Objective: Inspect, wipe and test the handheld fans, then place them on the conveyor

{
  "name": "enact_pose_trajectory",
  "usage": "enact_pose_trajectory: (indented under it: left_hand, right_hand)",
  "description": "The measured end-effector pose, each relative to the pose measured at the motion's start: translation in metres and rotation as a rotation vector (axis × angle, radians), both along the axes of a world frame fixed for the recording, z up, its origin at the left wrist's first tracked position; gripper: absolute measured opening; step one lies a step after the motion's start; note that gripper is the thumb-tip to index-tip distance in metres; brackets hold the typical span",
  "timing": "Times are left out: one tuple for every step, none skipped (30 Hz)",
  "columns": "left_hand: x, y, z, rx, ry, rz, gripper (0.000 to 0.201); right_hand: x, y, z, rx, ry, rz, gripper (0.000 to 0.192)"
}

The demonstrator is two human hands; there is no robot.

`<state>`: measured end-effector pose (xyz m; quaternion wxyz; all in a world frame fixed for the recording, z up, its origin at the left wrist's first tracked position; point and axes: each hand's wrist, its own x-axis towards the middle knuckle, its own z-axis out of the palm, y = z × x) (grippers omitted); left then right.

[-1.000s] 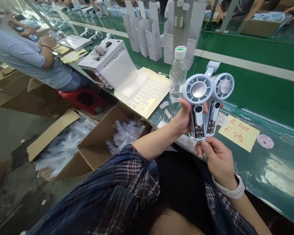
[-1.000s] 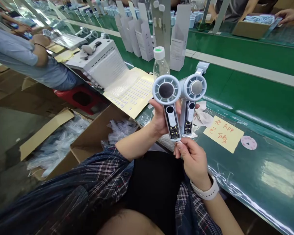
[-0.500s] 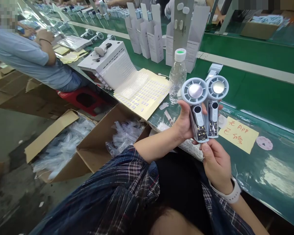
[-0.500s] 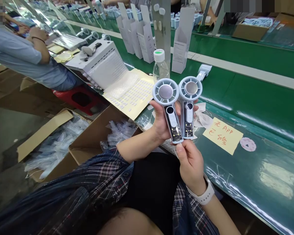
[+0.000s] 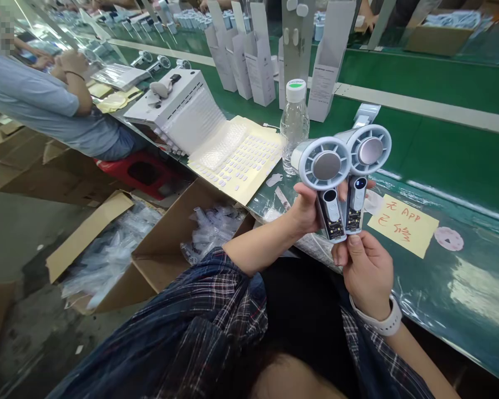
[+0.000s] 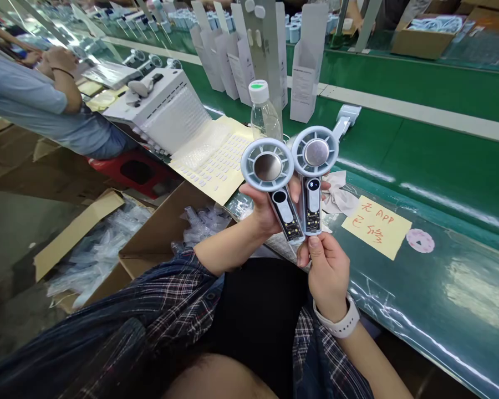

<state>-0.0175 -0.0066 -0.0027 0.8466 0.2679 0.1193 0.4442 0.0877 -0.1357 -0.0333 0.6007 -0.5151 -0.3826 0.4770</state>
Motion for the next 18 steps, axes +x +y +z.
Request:
enact_pose_trajectory:
  left_hand:
    - [0.001,0.0,-0.002,0.028,0.011,-0.015,0.106]
    - [0.002,0.0,-0.003,0.049,0.021,-0.02,0.105]
    - [0.002,0.001,-0.004,0.057,0.026,-0.011,0.104]
    - [0.001,0.003,-0.003,0.047,0.025,0.018,0.103]
    - [-0.001,0.006,-0.001,0.021,0.02,0.066,0.101]
    - [-0.004,0.009,0.002,-0.015,0.014,0.136,0.1]
    - [-0.008,0.013,0.006,-0.05,0.01,0.219,0.098]
    - [-0.014,0.016,0.01,-0.068,0.008,0.304,0.096]
    - [-0.02,0.019,0.014,-0.064,0.013,0.377,0.093]
    - [-0.027,0.02,0.016,-0.042,0.024,0.418,0.092]
    - [-0.034,0.02,0.017,-0.012,0.039,0.424,0.091]
    - [-0.039,0.018,0.017,0.011,0.055,0.397,0.092]
    - [-0.044,0.014,0.016,0.018,0.074,0.342,0.093]
    - [-0.046,0.009,0.013,0.007,0.094,0.275,0.094]
    - [-0.048,0.004,0.009,-0.013,0.116,0.207,0.095]
    - [-0.047,-0.002,0.006,-0.027,0.139,0.141,0.095]
    - [-0.046,-0.006,0.002,-0.033,0.163,0.085,0.095]
    - [-0.044,-0.009,-0.001,-0.031,0.186,0.04,0.094]
  right_hand:
    - [-0.001,0.001,0.0,0.005,-0.023,0.005,0.046]
    - [-0.002,0.002,0.0,0.013,-0.069,0.007,0.046]
    - [-0.003,0.003,0.001,0.018,-0.126,0.005,0.046]
    - [-0.004,0.003,0.004,0.03,-0.194,0.0,0.046]
    - [-0.004,0.003,0.007,0.054,-0.269,-0.004,0.046]
    - [-0.003,0.003,0.01,0.091,-0.338,-0.007,0.047]
    - [0.0,0.003,0.013,0.13,-0.401,0.0,0.048]
    - [0.006,0.003,0.016,0.154,-0.469,0.026,0.049]
    - [0.015,0.005,0.018,0.152,-0.556,0.08,0.049]
    - [0.028,0.008,0.019,0.116,-0.656,0.156,0.049]
    - [0.042,0.014,0.02,0.047,-0.767,0.214,0.047]
    - [0.058,0.023,0.019,-0.029,-0.891,0.257,0.045]
    - [0.073,0.035,0.016,-0.093,-1.016,0.252,0.043]
    - [0.087,0.049,0.013,-0.112,-1.143,0.096,0.037]
    - [0.097,0.065,0.008,-0.091,-1.223,-0.006,0.029]
    - [0.103,0.081,0.004,-0.072,-1.237,-0.054,0.023]
    - [0.106,0.096,-0.001,-0.054,-1.231,-0.061,0.019]
    - [0.106,0.109,-0.005,-0.038,-1.215,-0.066,0.016]
